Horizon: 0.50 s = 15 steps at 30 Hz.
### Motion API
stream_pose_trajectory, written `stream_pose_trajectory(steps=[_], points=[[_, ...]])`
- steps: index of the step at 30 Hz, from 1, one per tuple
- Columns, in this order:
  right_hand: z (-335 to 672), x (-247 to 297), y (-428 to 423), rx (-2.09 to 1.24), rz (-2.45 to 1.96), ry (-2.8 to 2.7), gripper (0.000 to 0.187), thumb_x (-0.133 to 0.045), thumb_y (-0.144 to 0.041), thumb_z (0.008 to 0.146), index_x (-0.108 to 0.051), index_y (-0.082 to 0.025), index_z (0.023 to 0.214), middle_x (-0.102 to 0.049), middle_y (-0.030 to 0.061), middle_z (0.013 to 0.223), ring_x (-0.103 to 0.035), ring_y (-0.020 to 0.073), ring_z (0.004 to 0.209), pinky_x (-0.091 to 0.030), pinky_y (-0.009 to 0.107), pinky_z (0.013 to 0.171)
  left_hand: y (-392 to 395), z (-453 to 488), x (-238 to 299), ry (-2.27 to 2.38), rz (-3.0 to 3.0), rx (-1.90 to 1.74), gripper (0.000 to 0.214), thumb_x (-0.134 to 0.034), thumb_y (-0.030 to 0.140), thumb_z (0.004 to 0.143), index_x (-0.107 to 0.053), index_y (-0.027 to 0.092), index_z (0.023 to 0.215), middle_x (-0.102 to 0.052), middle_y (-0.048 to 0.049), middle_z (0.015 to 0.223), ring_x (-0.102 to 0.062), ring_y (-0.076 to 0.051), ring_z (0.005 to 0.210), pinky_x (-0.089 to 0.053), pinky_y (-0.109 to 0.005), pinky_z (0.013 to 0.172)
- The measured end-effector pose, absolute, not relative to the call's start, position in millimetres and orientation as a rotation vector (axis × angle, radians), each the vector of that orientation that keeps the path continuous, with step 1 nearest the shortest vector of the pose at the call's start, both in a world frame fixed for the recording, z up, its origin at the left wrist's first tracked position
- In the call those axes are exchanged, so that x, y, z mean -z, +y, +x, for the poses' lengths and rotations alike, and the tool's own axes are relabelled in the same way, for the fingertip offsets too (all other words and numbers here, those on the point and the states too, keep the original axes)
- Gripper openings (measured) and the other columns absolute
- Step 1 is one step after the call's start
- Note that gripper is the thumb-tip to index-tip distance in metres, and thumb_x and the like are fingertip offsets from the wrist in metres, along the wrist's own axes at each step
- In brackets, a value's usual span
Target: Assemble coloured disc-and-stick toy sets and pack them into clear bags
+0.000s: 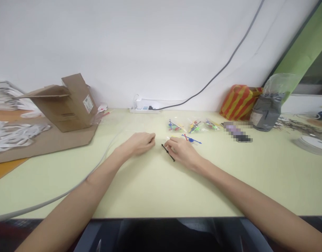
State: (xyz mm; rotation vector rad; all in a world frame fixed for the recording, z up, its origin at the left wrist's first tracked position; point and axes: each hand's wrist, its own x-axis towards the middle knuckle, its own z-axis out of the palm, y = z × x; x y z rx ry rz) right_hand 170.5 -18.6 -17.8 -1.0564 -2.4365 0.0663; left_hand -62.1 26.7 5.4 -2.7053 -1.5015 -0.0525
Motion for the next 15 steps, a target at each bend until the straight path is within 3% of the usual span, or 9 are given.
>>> stream_pose_trajectory(steps=[5, 11, 15], points=[[168.7, 19.7, -16.1, -0.113, -1.069, -2.511, 0.012, -0.060, -0.015, 0.094, -0.069, -0.016, 0.101, -0.067, 0.0076, 0.093, -0.059, 0.0197, 0.091, -0.041, 0.030, 0.079, 28.8, -58.6, -1.0, -1.278, -2.988, 0.242, 0.018, -0.049, 0.034, 0.094, -0.061, 0.022, 0.097, -0.066, -0.0048, 0.093, -0.060, -0.020, 0.080, -0.041, -0.030, 0.069], [168.0, 22.4, -12.4, -0.134, -1.108, -2.487, 0.019, -0.061, -0.010, 0.092, -0.071, -0.016, 0.108, -0.068, 0.0083, 0.095, -0.059, 0.0203, 0.091, -0.042, 0.031, 0.079, 28.3, -56.5, 0.4, -1.190, -2.922, 0.499, 0.023, -0.050, 0.027, 0.094, -0.062, 0.021, 0.113, -0.058, -0.0074, 0.110, -0.061, -0.020, 0.090, -0.045, -0.031, 0.079], [169.1, 22.4, -10.8, -0.126, -1.123, -2.486, 0.012, -0.062, -0.013, 0.093, -0.073, -0.016, 0.099, -0.067, 0.0084, 0.091, -0.057, 0.0220, 0.092, -0.041, 0.033, 0.080, 27.3, -55.6, -3.5, -1.147, -2.789, 0.603, 0.014, -0.052, 0.026, 0.095, -0.061, 0.021, 0.104, -0.057, -0.0079, 0.107, -0.058, -0.022, 0.093, -0.045, -0.034, 0.080]])
